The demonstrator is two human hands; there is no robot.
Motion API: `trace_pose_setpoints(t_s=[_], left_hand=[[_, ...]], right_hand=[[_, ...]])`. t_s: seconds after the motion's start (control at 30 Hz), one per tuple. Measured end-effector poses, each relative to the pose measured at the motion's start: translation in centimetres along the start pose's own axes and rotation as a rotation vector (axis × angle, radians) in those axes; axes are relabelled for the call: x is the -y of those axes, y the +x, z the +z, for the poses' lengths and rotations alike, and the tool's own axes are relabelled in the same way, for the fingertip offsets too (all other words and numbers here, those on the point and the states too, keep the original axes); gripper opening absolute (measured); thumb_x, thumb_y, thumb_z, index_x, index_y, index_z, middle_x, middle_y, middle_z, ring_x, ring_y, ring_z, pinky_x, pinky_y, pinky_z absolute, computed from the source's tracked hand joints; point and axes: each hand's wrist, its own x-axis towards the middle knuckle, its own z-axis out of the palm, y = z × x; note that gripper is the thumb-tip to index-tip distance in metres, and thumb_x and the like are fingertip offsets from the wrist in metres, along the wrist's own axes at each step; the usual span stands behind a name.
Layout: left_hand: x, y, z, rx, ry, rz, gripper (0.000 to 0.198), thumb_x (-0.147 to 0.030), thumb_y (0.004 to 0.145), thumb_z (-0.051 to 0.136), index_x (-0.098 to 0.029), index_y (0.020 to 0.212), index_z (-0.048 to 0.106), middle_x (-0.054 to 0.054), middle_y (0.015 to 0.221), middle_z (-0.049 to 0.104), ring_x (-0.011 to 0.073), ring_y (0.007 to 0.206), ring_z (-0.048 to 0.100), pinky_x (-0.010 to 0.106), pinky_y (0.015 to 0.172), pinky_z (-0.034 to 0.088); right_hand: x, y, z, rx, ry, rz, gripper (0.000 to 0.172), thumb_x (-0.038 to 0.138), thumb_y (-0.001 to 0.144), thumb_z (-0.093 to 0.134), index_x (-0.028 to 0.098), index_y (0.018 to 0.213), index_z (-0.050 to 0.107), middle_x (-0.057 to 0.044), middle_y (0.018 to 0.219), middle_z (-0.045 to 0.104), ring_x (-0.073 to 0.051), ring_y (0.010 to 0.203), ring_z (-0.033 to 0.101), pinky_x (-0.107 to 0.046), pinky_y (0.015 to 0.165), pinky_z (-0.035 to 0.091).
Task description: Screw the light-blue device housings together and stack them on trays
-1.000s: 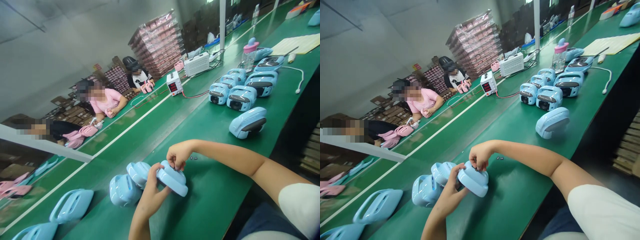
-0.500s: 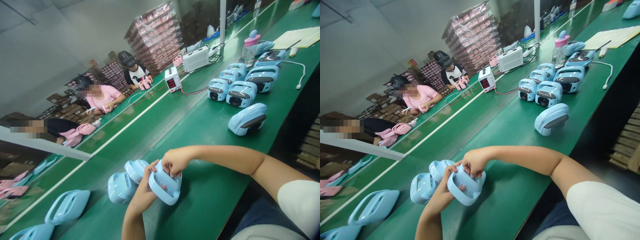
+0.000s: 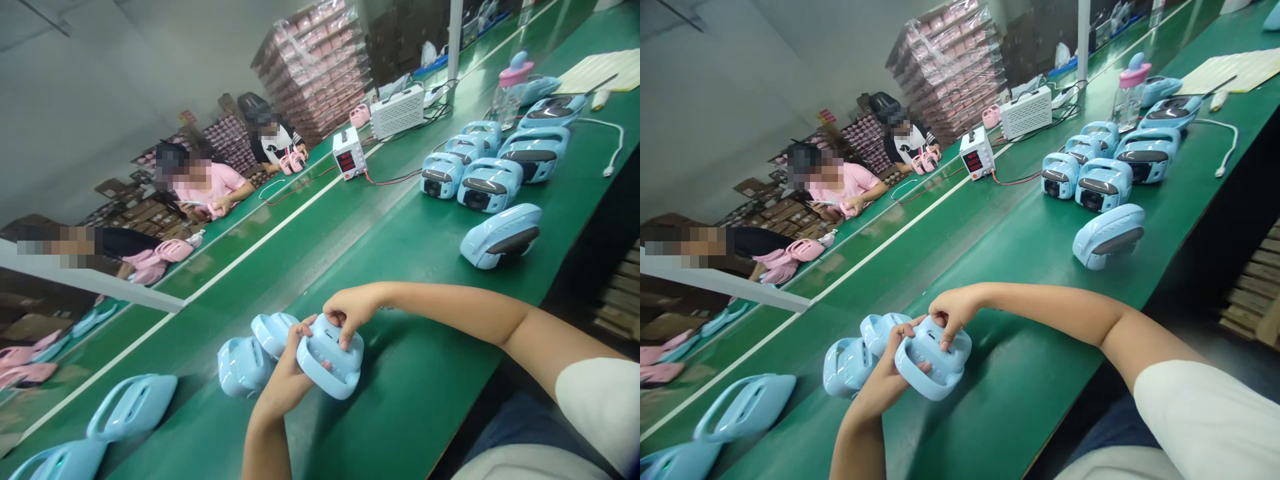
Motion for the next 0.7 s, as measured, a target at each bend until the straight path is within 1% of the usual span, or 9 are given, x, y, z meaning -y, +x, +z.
trace_pose_setpoints(t_s=[0.07,0.13,0.17,0.3,0.37,0.53,0.7], left_hand=[[0.1,0.0,0.0,0.001,-0.001,-0.003,0.046,-0.021,0.072,0.067,-0.027,0.101,0.031,0.009,0.141,0.028,0.025,0.123,0.041,0.039,0.096,0.039],[0.2,-0.1,-0.1,0.0,0.002,-0.006,0.048,-0.017,0.071,0.067,-0.028,0.102,0.031,0.007,0.141,0.027,0.0244,0.125,0.038,0.039,0.099,0.036],[0.3,-0.1,-0.1,0.001,0.008,-0.008,0.048,-0.016,0.071,0.066,-0.028,0.102,0.031,0.007,0.141,0.027,0.0244,0.127,0.036,0.039,0.1,0.035],[0.4,-0.1,-0.2,0.011,0.04,-0.009,0.048,-0.016,0.071,0.066,-0.028,0.102,0.031,0.007,0.141,0.026,0.025,0.127,0.034,0.039,0.101,0.033],[0.4,-0.1,-0.1,0.011,0.045,-0.008,0.048,-0.016,0.071,0.066,-0.028,0.102,0.03,0.008,0.141,0.025,0.0255,0.127,0.034,0.039,0.1,0.034],[0.3,-0.1,-0.1,0.013,0.04,-0.006,0.048,-0.016,0.071,0.066,-0.028,0.101,0.03,0.007,0.141,0.026,0.0267,0.132,0.028,0.04,0.101,0.032],[0.2,-0.2,-0.1,0.004,0.022,-0.011,0.049,-0.016,0.071,0.067,-0.027,0.101,0.03,0.008,0.142,0.026,0.0268,0.131,0.03,0.041,0.102,0.032]], right_hand=[[-0.1,0.1,0.2,-0.025,-0.009,0.002,0.047,0.032,0.053,0.083,0.018,0.071,0.042,0.009,0.063,0.045,-0.007,0.058,0.041,-0.021,0.05,0.031],[-0.4,0.3,0.3,-0.042,0.007,-0.001,0.05,0.033,0.05,0.084,0.018,0.071,0.042,0.009,0.062,0.045,-0.007,0.057,0.041,-0.021,0.049,0.031],[-0.6,0.4,0.3,-0.028,0.046,-0.006,0.052,0.034,0.048,0.085,0.018,0.071,0.042,0.01,0.061,0.045,-0.007,0.057,0.041,-0.021,0.049,0.031],[-1.6,1.0,0.3,0.114,0.336,-0.002,0.061,0.039,0.039,0.087,0.018,0.073,0.04,0.011,0.058,0.046,-0.008,0.054,0.047,-0.022,0.05,0.04],[-2.1,1.3,0.4,0.125,0.419,0.011,0.063,0.039,0.036,0.087,0.018,0.072,0.04,0.011,0.056,0.047,-0.009,0.052,0.049,-0.023,0.051,0.043],[-2.6,1.7,0.7,0.105,0.485,-0.002,0.061,0.034,0.036,0.088,0.018,0.072,0.041,0.011,0.055,0.047,-0.009,0.053,0.051,-0.022,0.051,0.044],[-2.5,1.6,0.8,0.089,0.498,0.002,0.06,0.032,0.036,0.088,0.017,0.07,0.042,0.01,0.057,0.05,-0.01,0.054,0.052,-0.023,0.05,0.044]])
